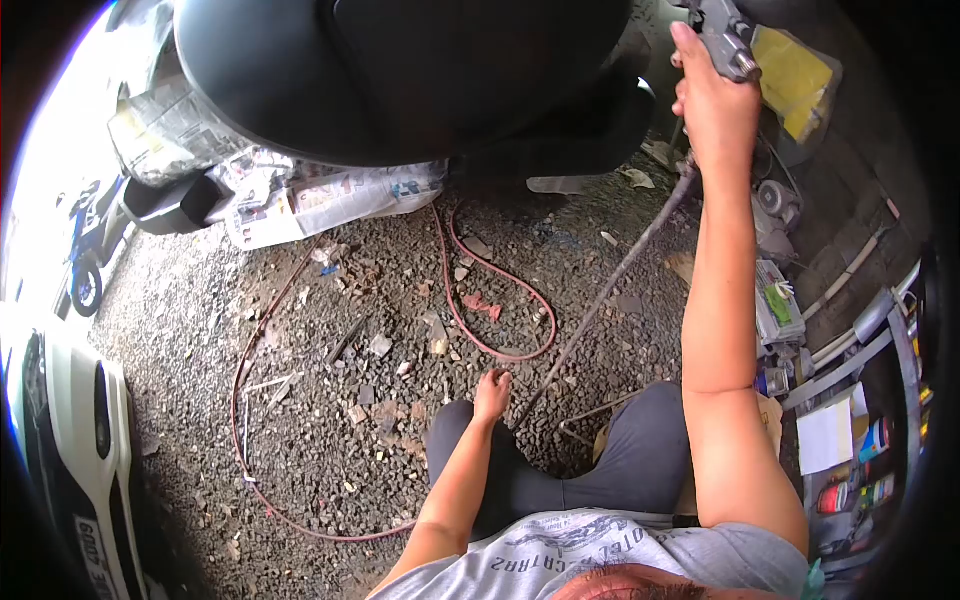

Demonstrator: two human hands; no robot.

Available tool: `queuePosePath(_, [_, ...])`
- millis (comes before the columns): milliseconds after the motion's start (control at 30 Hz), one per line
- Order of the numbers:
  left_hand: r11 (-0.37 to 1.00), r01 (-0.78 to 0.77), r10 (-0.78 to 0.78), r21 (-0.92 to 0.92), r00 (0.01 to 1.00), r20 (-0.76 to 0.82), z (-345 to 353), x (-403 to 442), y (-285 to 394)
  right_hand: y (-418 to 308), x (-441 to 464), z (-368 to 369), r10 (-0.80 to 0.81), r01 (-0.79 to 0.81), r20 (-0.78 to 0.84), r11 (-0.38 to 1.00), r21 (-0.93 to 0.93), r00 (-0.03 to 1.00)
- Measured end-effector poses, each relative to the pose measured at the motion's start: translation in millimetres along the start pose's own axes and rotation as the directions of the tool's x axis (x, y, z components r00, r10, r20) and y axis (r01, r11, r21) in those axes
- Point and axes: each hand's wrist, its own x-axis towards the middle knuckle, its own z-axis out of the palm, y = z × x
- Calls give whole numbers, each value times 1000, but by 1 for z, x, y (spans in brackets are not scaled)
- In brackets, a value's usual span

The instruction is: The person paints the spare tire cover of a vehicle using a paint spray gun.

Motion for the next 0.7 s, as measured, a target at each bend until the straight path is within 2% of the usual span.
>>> queuePosePath(100, [1000, 26, -26, -18, 1000, -6, 0, -3, 5, -1, -2, 26, -20, 19, 101, 1000, 5, 995])
queuePosePath(133, [999, 28, -29, -22, 999, -14, -1, -5, 6, -1, -3, 38, -7, 25, 117, 988, -152, 993])
queuePosePath(167, [999, 22, -23, -36, 1000, -17, -2, -4, 7, -19, -14, 45, -262, 276, 111, 950, -143, 959])
queuePosePath(200, [999, 18, -19, -51, 1000, -19, -2, -3, 6, -16, -11, 61, -496, 504, 106, 862, -59, 862])
queuePosePath(267, [999, 10, -11, -50, 1000, -28, -1, -3, 2, -14, -18, 78, -653, 660, 173, 751, 18, 737])
queuePosePath(333, [999, -1, -2, -47, 998, -68, -7, -11, 17, -41, -42, 75, -548, 586, 357, 810, 0, 757])
queuePosePath(400, [997, -59, 52, -49, 989, -140, -11, -17, 29, -28, -59, 76, -418, 507, 500, 861, -49, 758])
queuePosePath(433, [999, -12, 7, -44, 993, -121, -14, -19, 35, -19, -66, 76, -351, 471, 564, 878, -79, 748])
queuePosePath(467, [994, -109, 102, -19, 972, -210, -17, -24, 44, -9, -73, 74, -331, 423, 654, 906, 19, 680])
queuePosePath(567, [921, -383, 379, 68, 845, -377, -47, -32, 118, 14, -113, 65, -92, 332, 813, 935, -129, 575])
queuePosePath(633, [858, -514, 477, 13, 786, -394, -85, -35, 187, 32, -148, 53, 54, 129, 856, 982, -140, 514])
queuePosePath(700, [762, -631, 624, 145, 659, -420, -118, -33, 234, 54, -188, 43, 96, -34, 860, 995, -91, 501])
